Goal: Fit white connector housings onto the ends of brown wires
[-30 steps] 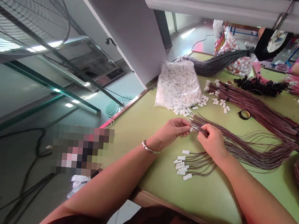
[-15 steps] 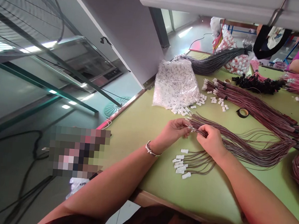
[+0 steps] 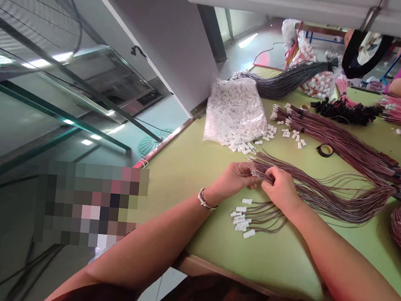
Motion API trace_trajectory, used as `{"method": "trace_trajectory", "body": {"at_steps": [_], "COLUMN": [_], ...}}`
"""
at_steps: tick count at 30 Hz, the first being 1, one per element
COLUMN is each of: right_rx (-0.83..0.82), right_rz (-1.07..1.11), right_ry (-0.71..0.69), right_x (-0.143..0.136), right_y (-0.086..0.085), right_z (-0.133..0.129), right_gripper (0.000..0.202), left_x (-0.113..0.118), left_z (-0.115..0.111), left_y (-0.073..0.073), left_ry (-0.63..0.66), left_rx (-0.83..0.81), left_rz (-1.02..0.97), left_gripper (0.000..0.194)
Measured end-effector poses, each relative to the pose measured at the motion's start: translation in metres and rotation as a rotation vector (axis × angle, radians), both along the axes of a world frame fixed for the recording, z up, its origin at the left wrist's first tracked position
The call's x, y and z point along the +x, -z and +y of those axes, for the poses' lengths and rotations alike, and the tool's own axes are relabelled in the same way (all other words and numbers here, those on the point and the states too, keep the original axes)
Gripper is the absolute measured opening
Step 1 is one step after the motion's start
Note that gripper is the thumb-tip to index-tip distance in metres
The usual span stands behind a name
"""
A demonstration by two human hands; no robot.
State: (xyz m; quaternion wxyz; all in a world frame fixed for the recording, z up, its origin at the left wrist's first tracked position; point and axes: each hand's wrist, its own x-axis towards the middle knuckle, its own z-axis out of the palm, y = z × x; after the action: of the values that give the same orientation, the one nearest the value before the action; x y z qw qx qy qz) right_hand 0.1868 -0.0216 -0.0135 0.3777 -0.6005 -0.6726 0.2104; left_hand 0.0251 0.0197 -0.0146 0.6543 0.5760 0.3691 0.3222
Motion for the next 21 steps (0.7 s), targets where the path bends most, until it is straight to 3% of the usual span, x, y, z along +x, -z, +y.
{"method": "trace_trajectory", "body": {"at_steps": [12, 18, 21], "right_rx": [-0.014, -0.121, -0.222], "right_rz": [-0.007, -0.002, 0.051], "right_ry": [0.018, -0.031, -0.086], "right_x": [-0.001, 0.001, 0.004], "right_y": [0.006, 0.003, 0.001], "right_z": [0.001, 0.000, 0.001], "right_gripper": [0.005, 0.006, 0.010], "left_x": [0.007, -0.005, -0.018], "left_z": [-0.005, 0.005, 0.012], "left_y": [0.002, 0.003, -0.004], "left_ry": [-0.057, 0.081, 0.193], "left_rx": [-0.046, -0.036, 0.014], "left_rz": [0.030, 0.097, 0.242], "left_gripper": [0.024, 0.026, 0.021]}}
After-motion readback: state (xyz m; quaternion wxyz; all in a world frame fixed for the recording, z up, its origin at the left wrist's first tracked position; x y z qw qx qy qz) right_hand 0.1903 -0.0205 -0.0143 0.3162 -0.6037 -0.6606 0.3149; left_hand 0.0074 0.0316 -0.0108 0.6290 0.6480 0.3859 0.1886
